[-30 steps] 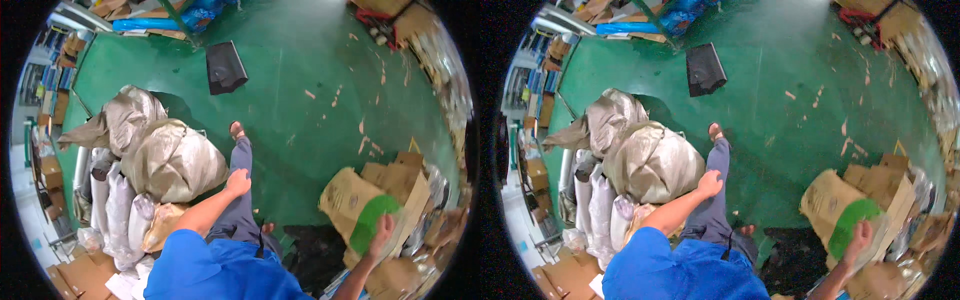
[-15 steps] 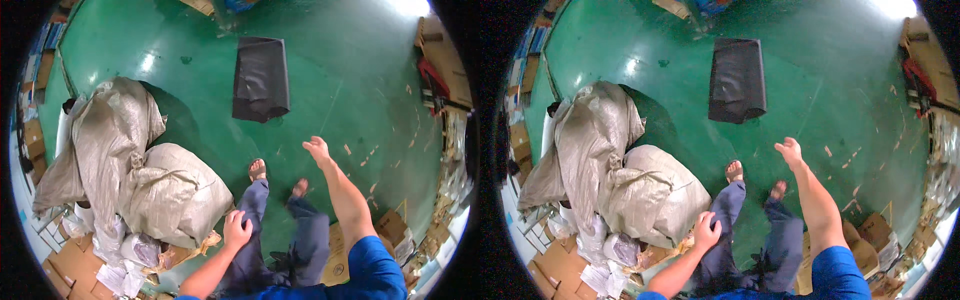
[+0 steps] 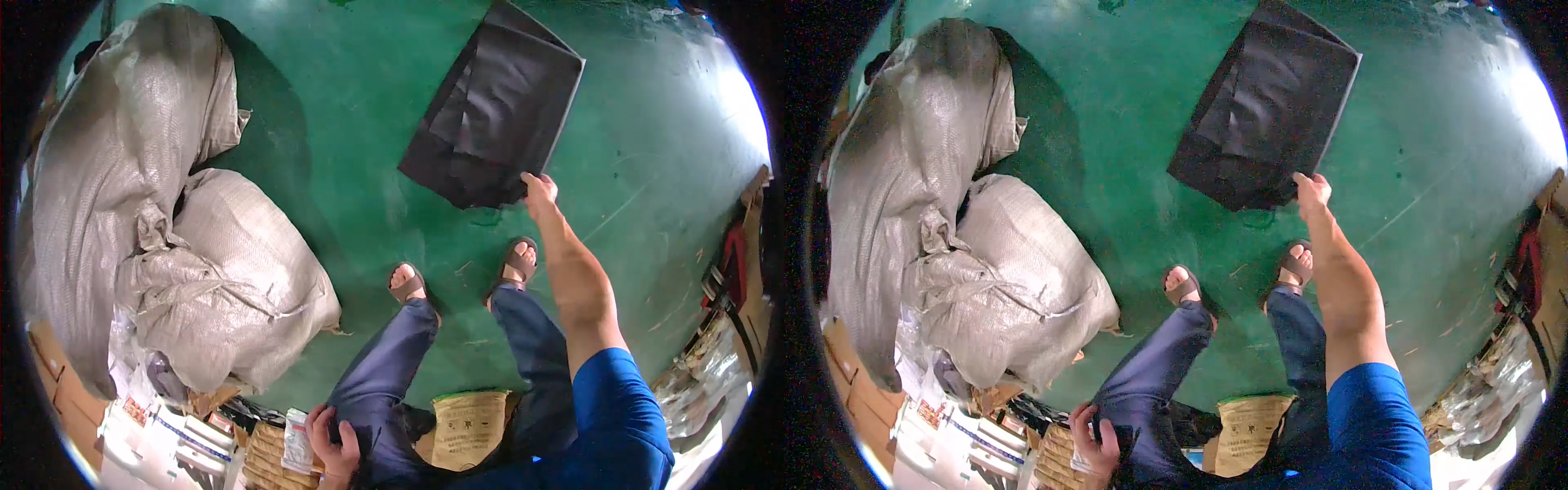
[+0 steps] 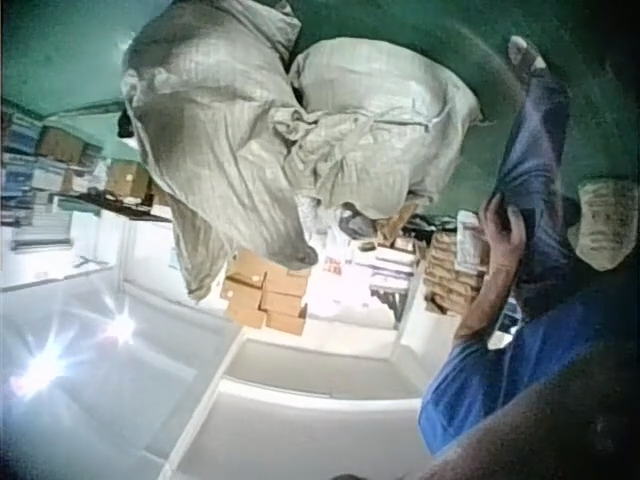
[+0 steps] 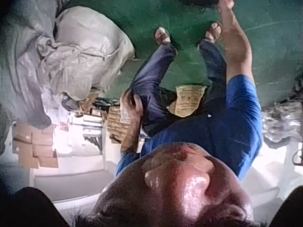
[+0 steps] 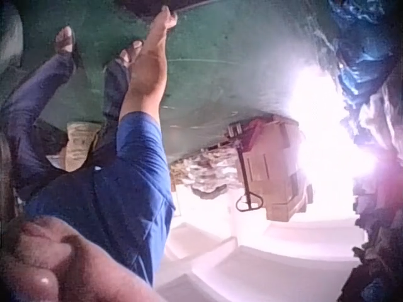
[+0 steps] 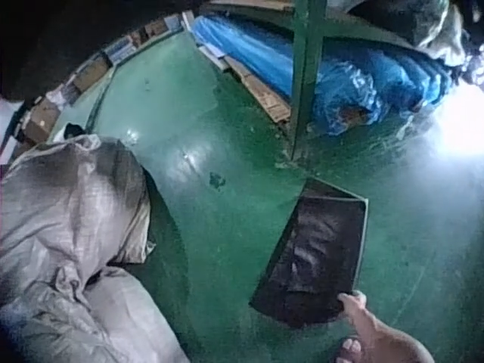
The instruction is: Picking up black foam padding components from a pile on the floor and packing them into sacks.
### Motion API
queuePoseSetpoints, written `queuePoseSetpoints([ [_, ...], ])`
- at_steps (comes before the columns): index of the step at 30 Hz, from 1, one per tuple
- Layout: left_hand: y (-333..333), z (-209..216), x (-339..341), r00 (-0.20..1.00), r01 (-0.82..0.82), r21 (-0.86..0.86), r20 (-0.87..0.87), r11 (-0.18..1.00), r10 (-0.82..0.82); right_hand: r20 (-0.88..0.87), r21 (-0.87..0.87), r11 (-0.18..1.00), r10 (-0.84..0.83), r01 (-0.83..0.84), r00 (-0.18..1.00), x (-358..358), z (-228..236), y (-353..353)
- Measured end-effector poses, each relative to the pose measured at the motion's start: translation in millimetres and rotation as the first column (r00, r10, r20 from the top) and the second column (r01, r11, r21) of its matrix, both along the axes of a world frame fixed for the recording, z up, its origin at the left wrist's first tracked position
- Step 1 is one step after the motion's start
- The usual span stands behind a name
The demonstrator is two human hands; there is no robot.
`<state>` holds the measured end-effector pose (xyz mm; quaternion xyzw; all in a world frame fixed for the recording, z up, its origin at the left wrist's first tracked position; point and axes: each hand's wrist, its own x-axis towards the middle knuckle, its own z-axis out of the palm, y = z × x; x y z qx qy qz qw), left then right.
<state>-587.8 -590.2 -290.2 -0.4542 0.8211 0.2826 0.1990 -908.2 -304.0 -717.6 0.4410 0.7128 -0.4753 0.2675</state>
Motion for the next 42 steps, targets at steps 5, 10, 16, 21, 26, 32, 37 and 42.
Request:
queuePoseSetpoints([
  [5, 38, -6, -13, 0.994, 0.111, 0.106, -0.022, 0.988, -0.110, -0.094, -0.249, 0.962, -0.141, 0.114, 0.985, -29, 73, 4],
  [10, 73, -13, -47, 0.945, 0.228, 0.199, 0.191, 0.953, -0.266, -0.160, -0.466, 0.884, -0.126, 0.037, 0.979, -48, 262, -10],
  [16, 125, 46, -254, 0.685, 0.679, 0.170, -0.497, 0.714, -0.533, -0.217, -0.447, 0.671, 0.561, -0.592, 0.799, -32, 459, 75],
  [21, 177, 131, -333, 0.367, 0.919, 0.342, -0.558, 0.196, -0.745, -0.434, -0.321, 0.284, 0.804, -0.903, 0.407, -38, 641, 115],
  [26, 220, 196, -327, 0.572, 0.777, 0.627, -0.667, 0.054, -0.477, -0.465, -0.141, 0.266, 0.832, -0.953, 0.301, -46, 721, 161],
  [32, 238, 299, -371, 0.586, 0.772, 0.607, -0.562, 0.190, -0.583, -0.623, 0.098, 0.654, 0.628, -0.750, 0.466, -77, 748, 208],
  [37, 232, 334, -433, 0.945, 0.314, 0.943, -0.321, 0.107, 0.060, -0.518, -0.717, 0.638, -0.221, -0.279, 0.826, -116, 724, 235],
  [42, 221, 345, -487, 0.960, 0.053, 0.996, -0.030, -0.074, 0.277, 0.074, -0.938, 0.261, -0.492, 0.227, 0.868, -123, 692, 194],
])
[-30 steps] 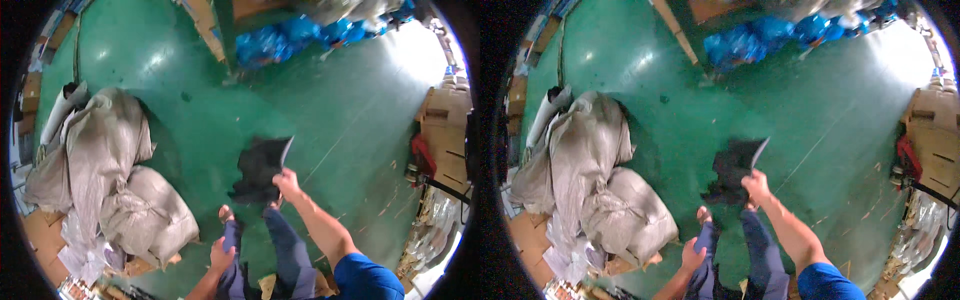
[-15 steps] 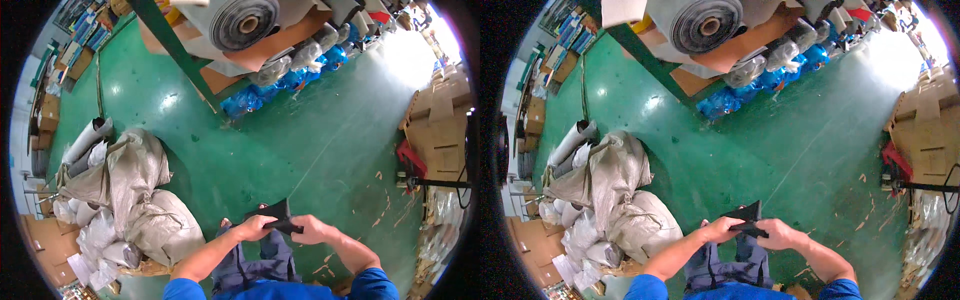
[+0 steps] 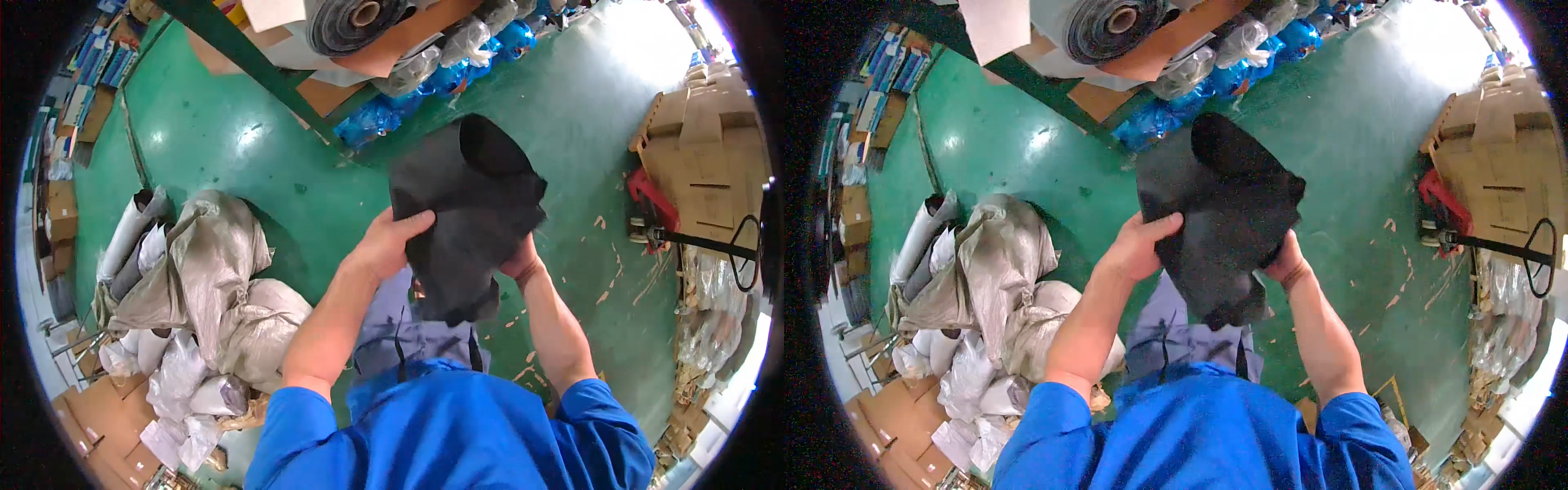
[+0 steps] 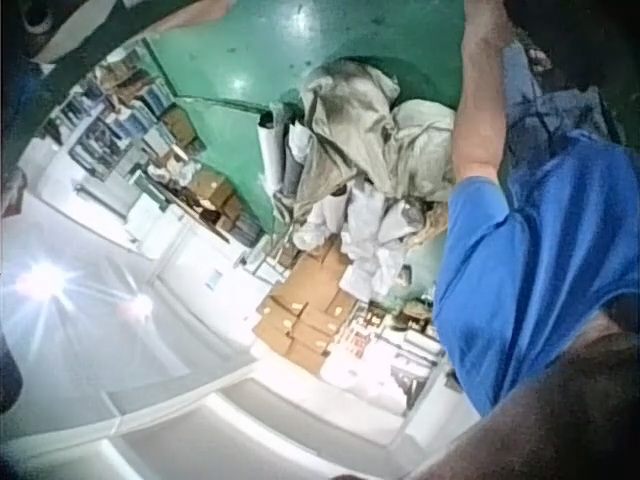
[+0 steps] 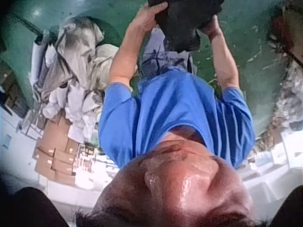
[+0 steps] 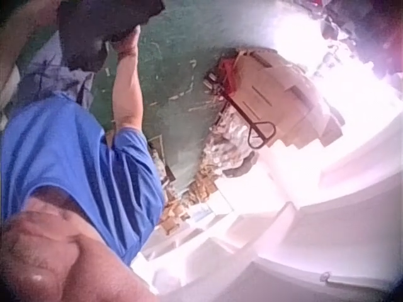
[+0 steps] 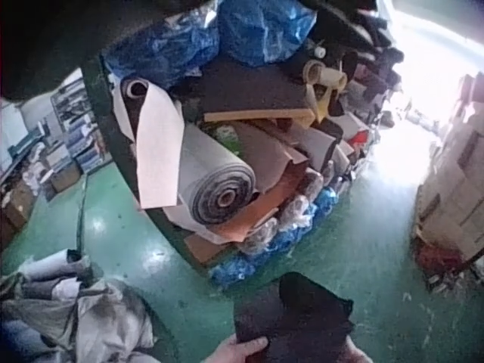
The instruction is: Picking up black foam padding components from a pile on the floor and packing them into sacks.
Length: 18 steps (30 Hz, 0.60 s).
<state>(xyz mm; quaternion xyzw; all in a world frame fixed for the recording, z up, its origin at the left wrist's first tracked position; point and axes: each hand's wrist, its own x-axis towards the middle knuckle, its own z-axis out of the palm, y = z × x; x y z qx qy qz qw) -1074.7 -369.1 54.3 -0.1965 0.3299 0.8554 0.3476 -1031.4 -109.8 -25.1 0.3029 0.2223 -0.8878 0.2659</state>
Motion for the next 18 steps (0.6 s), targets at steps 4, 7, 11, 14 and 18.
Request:
queuePoseSetpoints([
  [4, -33, 12, -21, 0.999, -0.028, -0.097, 0.037, 0.995, 0.032, -0.004, 0.032, 0.999, -0.012, 0.012, 1.000, -17, 35, -40],
  [7, -52, 7, -43, 0.996, -0.053, -0.122, -0.080, 0.991, 0.044, 0.063, 0.006, 1.000, 0.018, -0.019, 0.998, -17, 16, -31],
  [11, -69, -10, -65, 0.996, -0.082, -0.172, -0.048, 0.982, 0.075, -0.032, 0.063, 0.996, 0.068, -0.066, 0.997, -41, 34, -61],
  [14, -69, -24, -66, 0.996, -0.089, -0.222, -0.037, 0.971, 0.083, 0.046, 0.132, 0.968, 0.208, -0.212, 0.977, -51, 26, -85],
  [18, -62, -28, -66, 0.999, -0.033, -0.312, -0.012, 0.950, 0.031, 0.011, 0.256, 0.944, 0.212, -0.208, 0.977, -62, 33, -108],
])
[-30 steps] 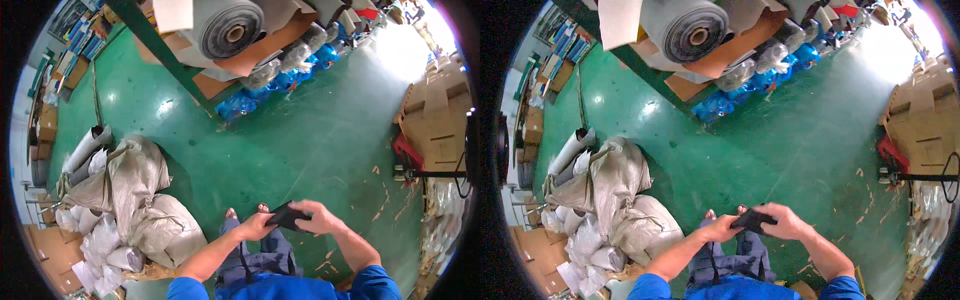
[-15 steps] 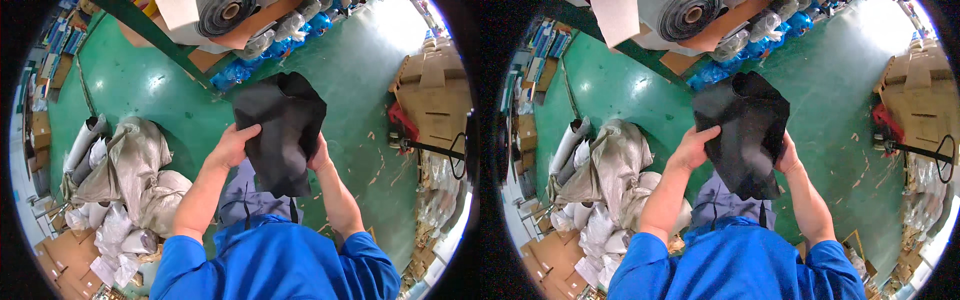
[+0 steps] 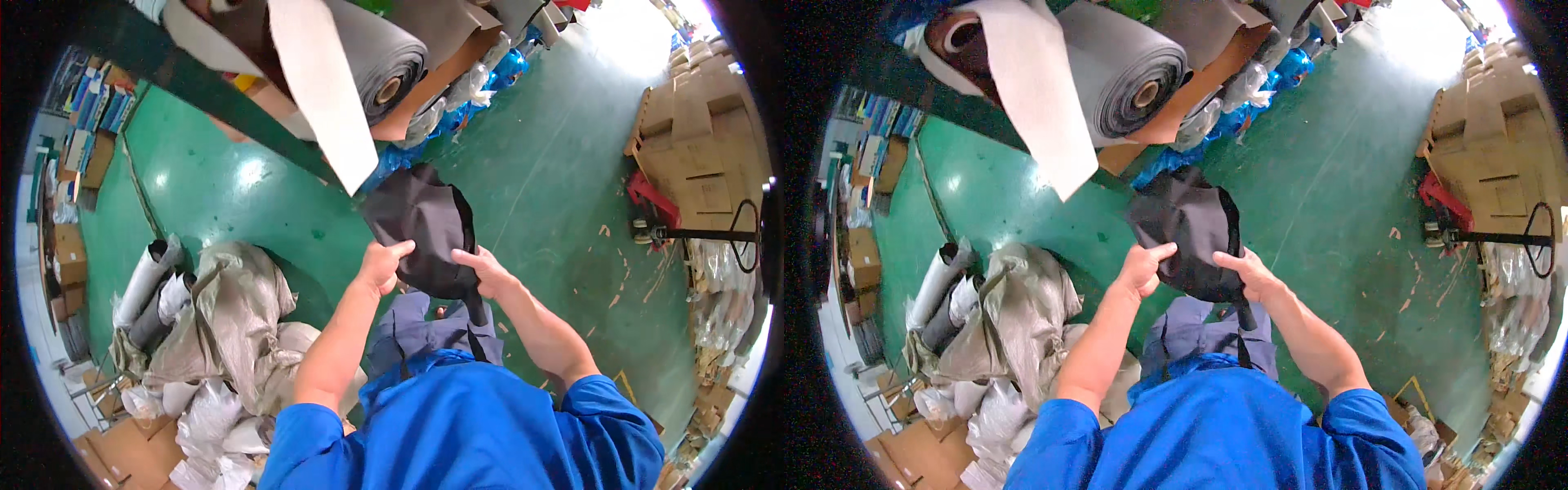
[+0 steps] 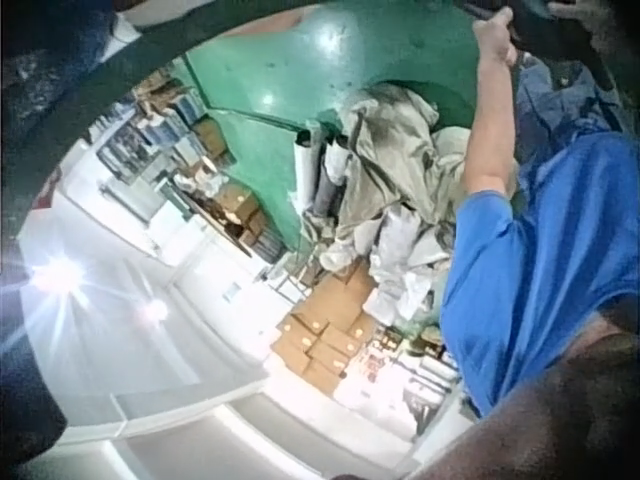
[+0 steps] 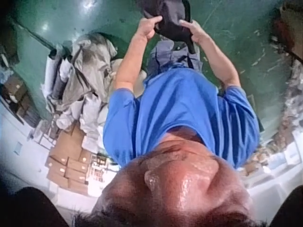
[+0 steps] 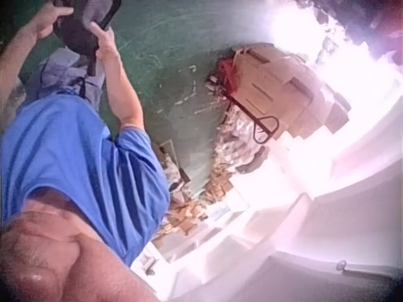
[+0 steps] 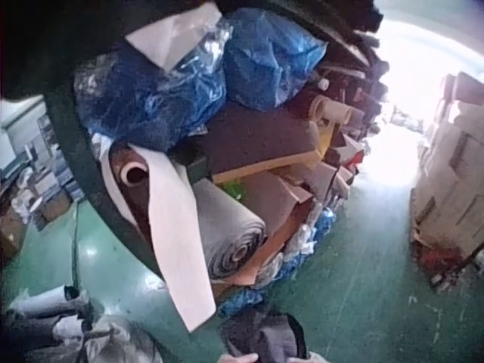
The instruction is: Picking up black foam padding components from a pile on the floor and packing them into sacks.
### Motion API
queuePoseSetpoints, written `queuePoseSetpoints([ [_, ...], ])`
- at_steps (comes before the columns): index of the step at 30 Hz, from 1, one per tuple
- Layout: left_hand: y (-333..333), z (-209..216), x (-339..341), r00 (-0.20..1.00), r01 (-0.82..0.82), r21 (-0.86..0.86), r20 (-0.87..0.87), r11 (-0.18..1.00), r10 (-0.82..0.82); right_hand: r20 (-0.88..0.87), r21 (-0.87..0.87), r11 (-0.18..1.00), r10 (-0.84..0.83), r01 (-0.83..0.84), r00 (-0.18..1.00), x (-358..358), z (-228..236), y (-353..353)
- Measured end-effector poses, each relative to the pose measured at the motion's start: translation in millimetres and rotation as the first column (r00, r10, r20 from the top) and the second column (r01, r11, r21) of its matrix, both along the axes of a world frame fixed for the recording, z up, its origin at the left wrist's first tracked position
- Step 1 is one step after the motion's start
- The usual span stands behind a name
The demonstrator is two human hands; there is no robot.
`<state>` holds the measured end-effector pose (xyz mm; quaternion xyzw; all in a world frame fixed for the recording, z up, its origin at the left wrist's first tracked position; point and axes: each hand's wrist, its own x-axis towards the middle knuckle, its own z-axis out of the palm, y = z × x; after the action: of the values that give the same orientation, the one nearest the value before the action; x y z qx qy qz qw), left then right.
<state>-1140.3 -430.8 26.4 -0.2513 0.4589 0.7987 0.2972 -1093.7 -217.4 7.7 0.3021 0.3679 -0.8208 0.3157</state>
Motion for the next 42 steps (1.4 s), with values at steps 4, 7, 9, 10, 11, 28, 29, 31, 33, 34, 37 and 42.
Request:
queuePoseSetpoints([
  [4, 1, -24, -10, 0.994, 0.069, -0.154, 0.098, 0.986, -0.054, -0.104, 0.194, 0.979, -0.050, 0.070, 0.993, -17, 1, -23],
  [7, 15, -26, -32, 0.993, 0.091, -0.192, 0.094, 0.977, -0.074, -0.114, 0.245, 0.966, -0.056, 0.082, 0.992, -30, -14, -11],
  [9, 29, -22, -49, 0.989, 0.127, -0.173, 0.098, 0.977, -0.112, -0.039, 0.188, 0.975, -0.114, 0.119, 0.993, -40, -19, 5],
  [10, 33, -32, -54, 0.992, 0.125, -0.150, 0.032, 0.981, -0.122, -0.074, 0.175, 0.968, -0.171, 0.181, 0.983, -46, -25, 10],
  [11, 43, -33, -62, 0.989, 0.136, -0.119, -0.033, 0.984, -0.141, -0.090, 0.151, 0.961, -0.219, 0.230, 0.972, -54, -35, 24],
  [28, 96, -67, -60, 0.927, 0.272, -0.443, 0.358, 0.854, -0.109, -0.435, 0.178, 0.573, -0.683, 0.800, 0.586, -450, -103, 190],
  [29, 102, -62, -61, 0.918, 0.275, -0.461, 0.386, 0.844, -0.088, -0.340, 0.280, 0.715, -0.549, 0.640, 0.763, -468, -112, 173],
  [31, 103, -63, -52, 0.922, 0.253, -0.460, 0.380, 0.851, -0.068, -0.404, 0.321, 0.832, -0.313, 0.453, 0.860, -492, -143, 141],
  [33, 97, -47, -35, 0.924, 0.213, -0.542, 0.383, 0.813, 0.014, -0.379, 0.172, 0.907, -0.300, 0.385, 0.876, -494, -126, 94],
  [34, 96, -39, -30, 0.922, 0.185, -0.562, 0.383, 0.806, 0.055, -0.306, 0.188, 0.905, -0.315, 0.381, 0.898, -495, -117, 79],
  [37, 112, -32, -29, 0.939, 0.164, -0.616, 0.336, 0.770, 0.069, -0.348, 0.302, 0.879, -0.258, 0.368, 0.901, -534, -169, 93],
  [42, 121, -46, -6, 0.939, 0.114, -0.619, 0.323, 0.777, 0.120, -0.605, 0.173, 0.903, -0.218, 0.394, 0.766, -534, -180, 140],
])
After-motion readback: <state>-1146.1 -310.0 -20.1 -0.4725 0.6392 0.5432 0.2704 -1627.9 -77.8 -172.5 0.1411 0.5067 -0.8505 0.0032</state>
